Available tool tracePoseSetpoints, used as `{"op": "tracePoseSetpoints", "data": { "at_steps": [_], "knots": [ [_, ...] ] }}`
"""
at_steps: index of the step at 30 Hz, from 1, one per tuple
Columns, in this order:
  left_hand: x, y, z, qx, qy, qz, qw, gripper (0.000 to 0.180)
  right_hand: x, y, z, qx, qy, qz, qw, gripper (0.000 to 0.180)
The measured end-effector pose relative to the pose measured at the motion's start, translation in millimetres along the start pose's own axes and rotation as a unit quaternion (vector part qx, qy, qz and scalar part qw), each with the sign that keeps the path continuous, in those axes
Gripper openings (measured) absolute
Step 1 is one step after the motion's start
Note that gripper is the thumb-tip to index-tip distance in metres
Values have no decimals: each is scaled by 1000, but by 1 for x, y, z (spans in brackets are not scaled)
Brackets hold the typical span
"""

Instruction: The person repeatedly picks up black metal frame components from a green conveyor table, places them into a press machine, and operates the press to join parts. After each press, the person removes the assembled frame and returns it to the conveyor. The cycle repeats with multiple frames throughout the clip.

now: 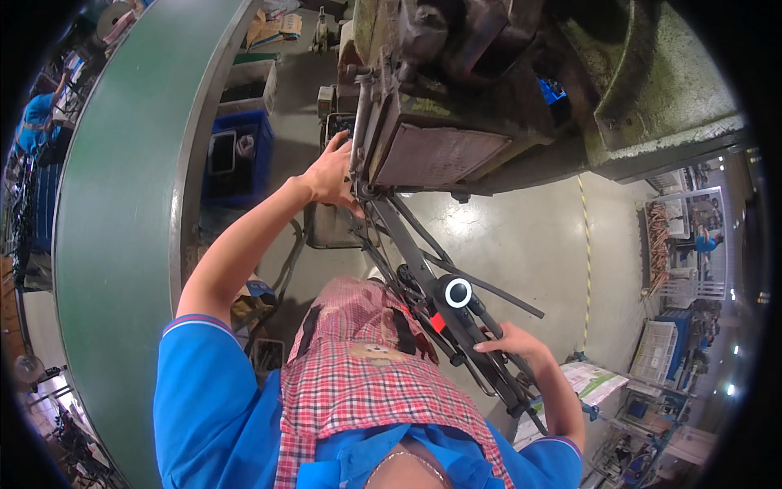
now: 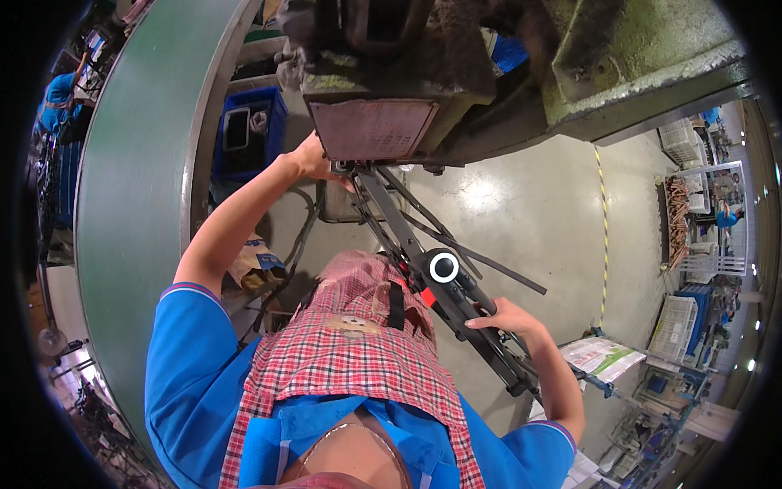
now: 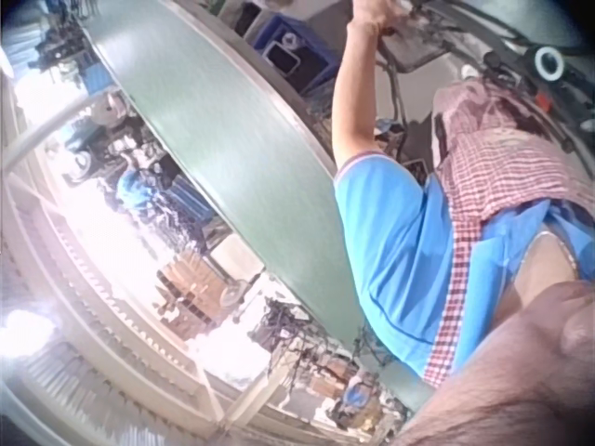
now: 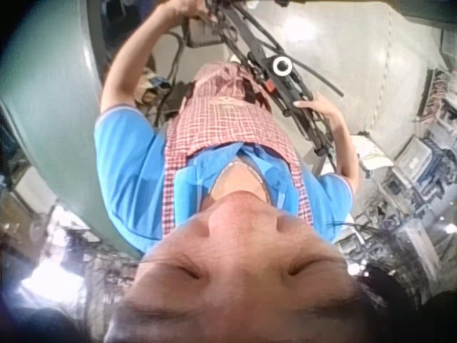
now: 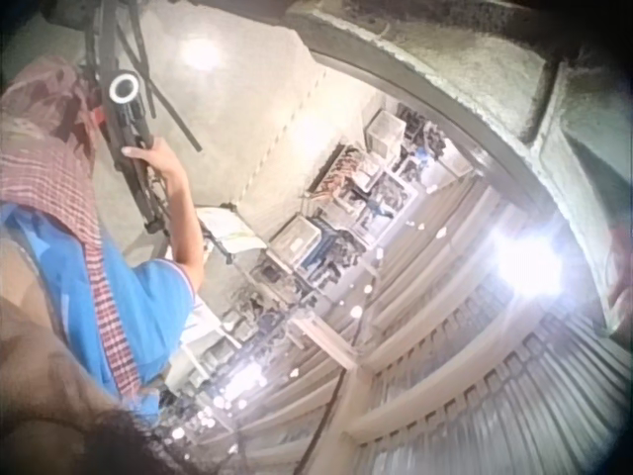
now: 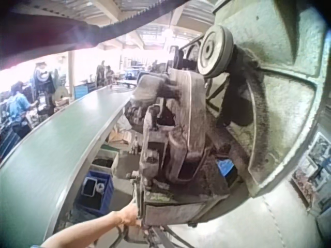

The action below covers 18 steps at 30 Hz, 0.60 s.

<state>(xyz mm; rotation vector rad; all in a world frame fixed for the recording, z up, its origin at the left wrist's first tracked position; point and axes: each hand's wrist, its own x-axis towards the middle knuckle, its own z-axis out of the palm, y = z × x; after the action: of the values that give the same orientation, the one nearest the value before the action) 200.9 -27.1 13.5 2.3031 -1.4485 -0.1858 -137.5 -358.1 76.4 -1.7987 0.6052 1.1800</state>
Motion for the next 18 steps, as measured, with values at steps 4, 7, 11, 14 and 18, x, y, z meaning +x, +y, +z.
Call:
{"op": "tracePoseSetpoints", "data": {
  "at_steps": [4, 7, 11, 14, 18],
  "knots": [
    [6, 20, -39, 23, 33, 65, 997, 83, -11, 20, 2, -14, 26, -39, 999, 61],
    [-6, 32, -42, 58, 100, 53, 992, 75, -22, 11, 11, -10, 23, -36, 999, 61],
    [-47, 74, 8, -29, 333, -122, 934, 69, -33, 16, 22, -15, 29, -69, 997, 61],
    [-82, 149, 102, -407, 194, -338, 826, 46, -34, 34, 31, -69, 9, -93, 993, 57],
    [-60, 203, 140, -731, 330, -402, 441, 51, -29, 66, 39, -106, -18, -104, 989, 62]
  ]
}}
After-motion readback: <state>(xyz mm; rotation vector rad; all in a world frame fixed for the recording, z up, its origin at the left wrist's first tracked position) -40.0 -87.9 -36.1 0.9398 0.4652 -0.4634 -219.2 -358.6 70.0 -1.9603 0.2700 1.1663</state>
